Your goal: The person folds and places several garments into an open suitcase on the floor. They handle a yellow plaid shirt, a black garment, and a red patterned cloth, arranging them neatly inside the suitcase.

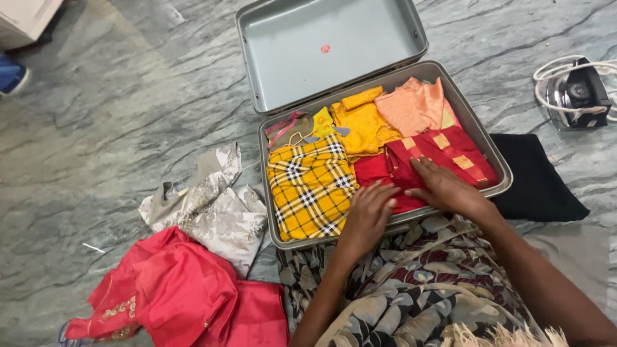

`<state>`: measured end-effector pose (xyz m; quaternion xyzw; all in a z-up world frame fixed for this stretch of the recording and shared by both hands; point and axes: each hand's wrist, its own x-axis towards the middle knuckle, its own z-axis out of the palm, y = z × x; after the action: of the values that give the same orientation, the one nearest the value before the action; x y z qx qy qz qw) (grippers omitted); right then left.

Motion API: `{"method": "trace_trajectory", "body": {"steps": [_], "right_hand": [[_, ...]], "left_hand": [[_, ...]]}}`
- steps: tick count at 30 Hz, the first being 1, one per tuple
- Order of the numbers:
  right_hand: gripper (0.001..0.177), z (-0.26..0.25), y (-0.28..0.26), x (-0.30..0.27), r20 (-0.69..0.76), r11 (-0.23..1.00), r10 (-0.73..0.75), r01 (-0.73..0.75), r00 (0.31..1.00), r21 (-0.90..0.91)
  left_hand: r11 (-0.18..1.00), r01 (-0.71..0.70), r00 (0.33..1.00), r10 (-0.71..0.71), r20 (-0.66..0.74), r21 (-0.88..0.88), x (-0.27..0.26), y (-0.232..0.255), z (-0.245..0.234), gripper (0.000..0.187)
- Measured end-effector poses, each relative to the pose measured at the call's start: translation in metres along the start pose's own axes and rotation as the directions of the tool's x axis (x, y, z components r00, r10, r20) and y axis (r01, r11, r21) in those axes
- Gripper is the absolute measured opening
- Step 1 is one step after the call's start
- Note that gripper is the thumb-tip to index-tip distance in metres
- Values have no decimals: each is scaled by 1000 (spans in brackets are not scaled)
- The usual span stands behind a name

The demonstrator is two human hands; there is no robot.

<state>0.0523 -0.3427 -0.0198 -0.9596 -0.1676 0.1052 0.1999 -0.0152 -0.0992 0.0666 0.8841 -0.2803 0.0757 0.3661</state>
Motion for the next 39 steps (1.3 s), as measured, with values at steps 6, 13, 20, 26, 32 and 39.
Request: {"method": "trace_trajectory", "body": {"steps": [6, 13, 20, 26, 32, 39], "right_hand": [[87, 3, -9, 0, 59, 997, -7, 11, 998, -81], [94, -6, -37, -2, 117, 984, 88, -68, 989, -164], [103, -14, -45, -1, 121, 976, 104, -78, 987, -203], [86, -12, -42, -10, -62, 997, 82, -83, 995, -8], [77, -16, -46, -8, 13, 979, 137, -133, 991, -154], [80, -10, -33, -1, -195, 985, 47, -77, 980, -152]], "left_hand": [[878, -392, 903, 425, 70, -275, 4, 114, -92, 31], [672, -619, 716, 695, 59, -407, 21, 195, -134, 36], [551, -674, 629, 777, 8, -492, 48, 195, -120, 43], [559, -653, 644, 765, 14, -511, 62, 218, -126, 48], [887, -393, 909, 415, 45, -243, 64, 131, -77, 54], [991, -42, 998, 48, -42, 128, -21, 15, 8, 38]]}}
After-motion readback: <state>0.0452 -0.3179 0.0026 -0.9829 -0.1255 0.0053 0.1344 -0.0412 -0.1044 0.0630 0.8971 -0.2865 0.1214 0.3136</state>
